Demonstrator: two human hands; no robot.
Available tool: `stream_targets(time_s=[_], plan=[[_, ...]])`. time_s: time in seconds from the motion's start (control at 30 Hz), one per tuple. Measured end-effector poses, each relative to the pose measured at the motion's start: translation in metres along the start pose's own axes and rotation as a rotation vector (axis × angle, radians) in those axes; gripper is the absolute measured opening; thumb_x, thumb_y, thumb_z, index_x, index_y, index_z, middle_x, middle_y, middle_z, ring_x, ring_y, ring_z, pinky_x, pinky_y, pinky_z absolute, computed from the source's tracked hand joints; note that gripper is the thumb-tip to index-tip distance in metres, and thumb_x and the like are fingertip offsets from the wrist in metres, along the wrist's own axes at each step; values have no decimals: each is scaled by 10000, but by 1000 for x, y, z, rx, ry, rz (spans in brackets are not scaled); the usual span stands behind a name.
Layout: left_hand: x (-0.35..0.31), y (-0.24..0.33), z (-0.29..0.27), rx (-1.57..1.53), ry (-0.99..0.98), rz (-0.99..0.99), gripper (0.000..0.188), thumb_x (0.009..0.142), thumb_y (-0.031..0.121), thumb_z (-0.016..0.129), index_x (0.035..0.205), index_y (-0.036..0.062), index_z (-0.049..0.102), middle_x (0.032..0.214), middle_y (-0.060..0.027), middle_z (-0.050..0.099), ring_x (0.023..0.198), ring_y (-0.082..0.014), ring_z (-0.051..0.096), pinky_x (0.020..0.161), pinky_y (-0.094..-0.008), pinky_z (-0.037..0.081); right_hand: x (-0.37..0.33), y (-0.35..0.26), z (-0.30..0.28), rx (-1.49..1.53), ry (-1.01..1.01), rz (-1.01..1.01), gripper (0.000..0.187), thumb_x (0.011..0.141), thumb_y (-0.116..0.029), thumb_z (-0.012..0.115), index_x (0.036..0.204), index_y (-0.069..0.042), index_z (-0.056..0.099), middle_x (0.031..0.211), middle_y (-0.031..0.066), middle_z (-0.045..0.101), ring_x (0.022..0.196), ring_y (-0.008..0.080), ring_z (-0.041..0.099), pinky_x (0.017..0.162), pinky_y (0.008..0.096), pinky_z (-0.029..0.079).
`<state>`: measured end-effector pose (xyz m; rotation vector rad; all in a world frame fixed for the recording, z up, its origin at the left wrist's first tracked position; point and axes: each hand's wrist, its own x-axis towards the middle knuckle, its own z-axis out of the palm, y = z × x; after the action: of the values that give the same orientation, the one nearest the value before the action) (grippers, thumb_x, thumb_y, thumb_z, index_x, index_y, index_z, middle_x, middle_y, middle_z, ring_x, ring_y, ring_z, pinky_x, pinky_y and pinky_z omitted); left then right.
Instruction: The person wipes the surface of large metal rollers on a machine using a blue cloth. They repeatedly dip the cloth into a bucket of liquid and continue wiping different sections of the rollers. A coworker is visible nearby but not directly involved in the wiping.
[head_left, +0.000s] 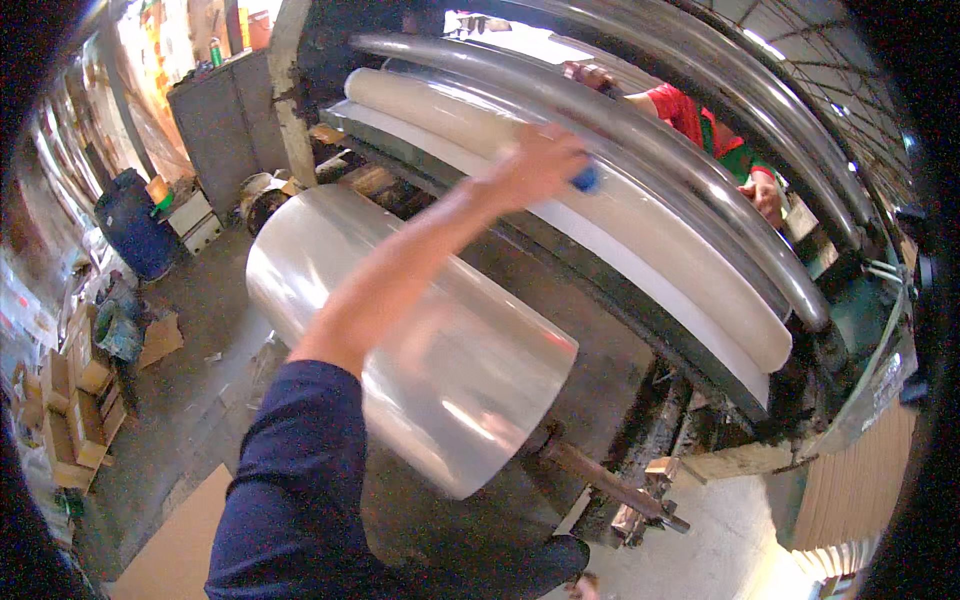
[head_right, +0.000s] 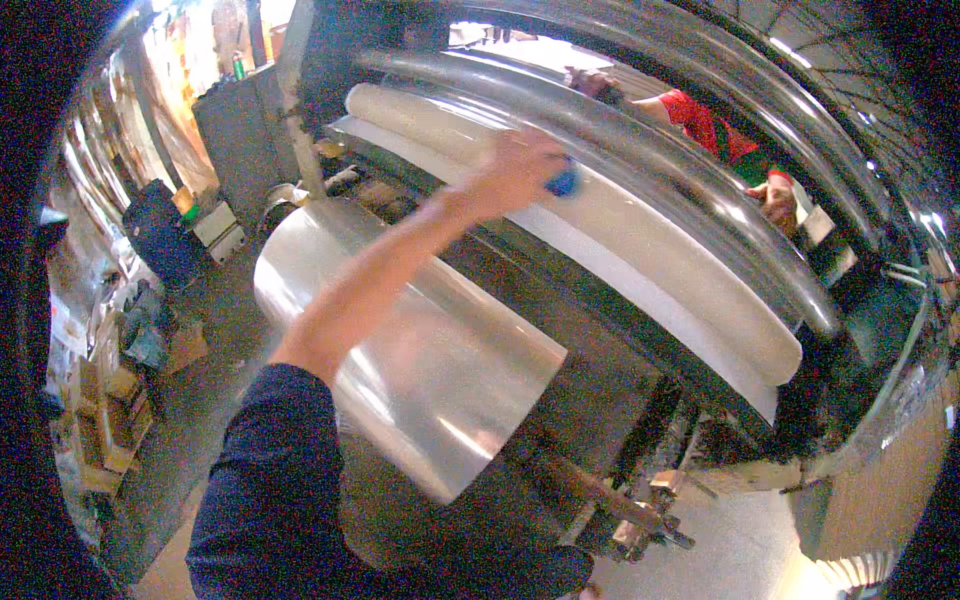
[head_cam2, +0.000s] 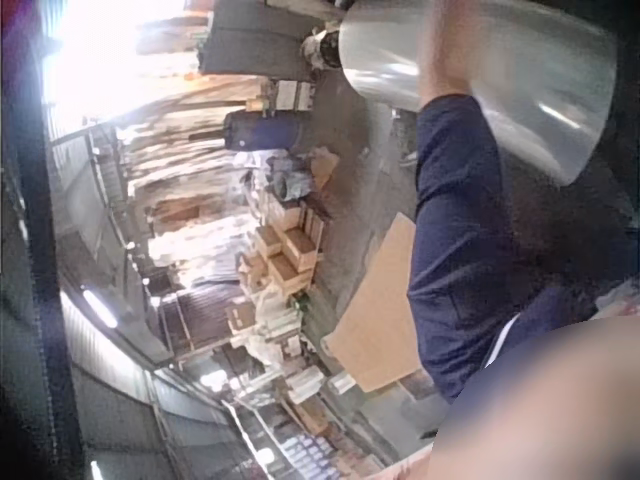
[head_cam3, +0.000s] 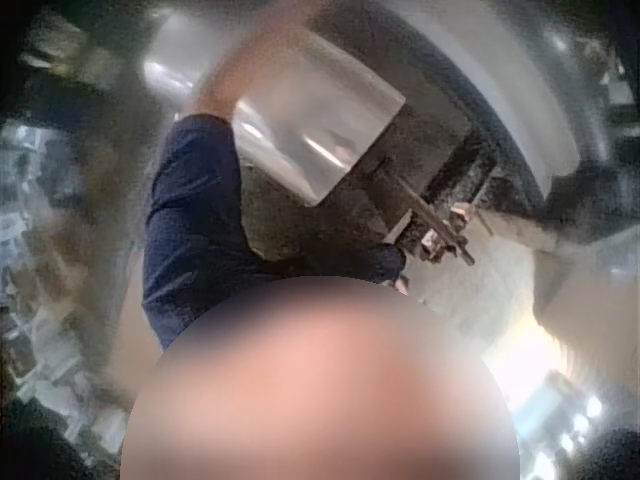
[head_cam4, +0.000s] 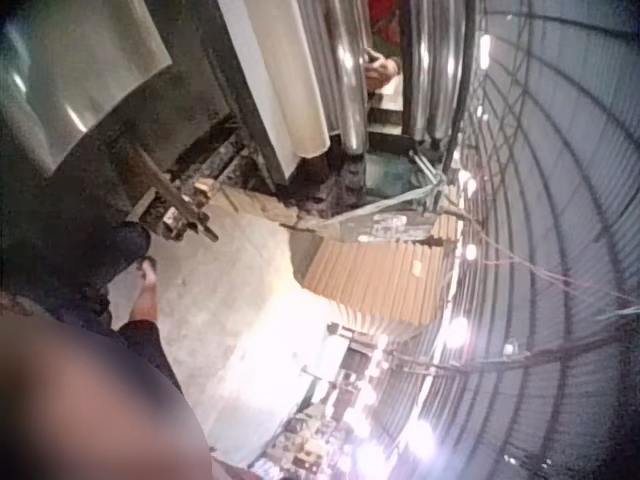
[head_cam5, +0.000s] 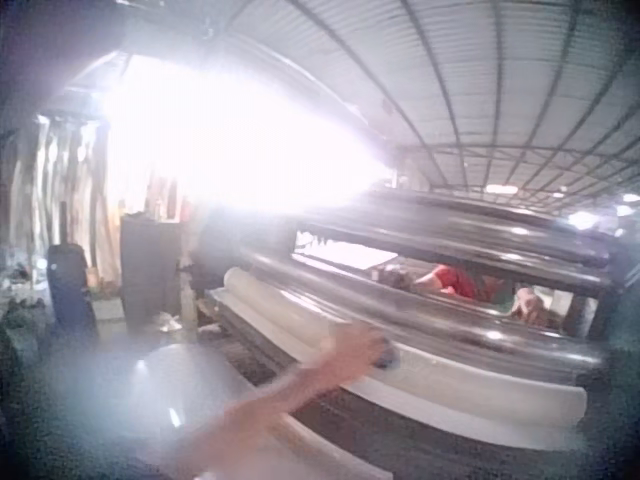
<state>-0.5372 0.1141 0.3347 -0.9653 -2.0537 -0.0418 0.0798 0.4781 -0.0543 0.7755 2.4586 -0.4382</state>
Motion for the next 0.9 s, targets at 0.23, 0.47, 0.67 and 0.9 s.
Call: stream_targets(time_s=[0.23,0.47,0.67,0.9], plan=[[-24,-153,-10,274,-187,-481,341,867,250,513,1119,46,618,1163,-188,566,1074,-368,546,871,-510,474,1,-2,13,-71,222,-12,375,891,-355,492,858,-12,639,768,204,615,679,315,610,593,400,502],[17,-23,-20,33,-207,-132,299,846,189,525,1101,54,600,1171,-150,577,1093,-335,546,873,-482,481,15,-36,19,-158,309,-46,406,893,-373,492,885,5,639,794,241,622,696,348,619,609,418,516],[-34,-134,-14,130,-38,-230,409,811,182,600,1205,81,559,1188,-100,564,1149,-310,482,918,-490,430,41,17,46,-194,309,-154,434,895,-388,492,908,20,640,816,273,627,711,376,628,623,433,527],[-5,-73,-25,-167,-175,-393,295,801,204,628,1030,24,581,1118,-136,562,1107,-334,509,870,-445,460,41,-18,48,-610,617,-284,450,888,-412,516,832,18,635,815,257,642,745,386,648,632,501,517]])
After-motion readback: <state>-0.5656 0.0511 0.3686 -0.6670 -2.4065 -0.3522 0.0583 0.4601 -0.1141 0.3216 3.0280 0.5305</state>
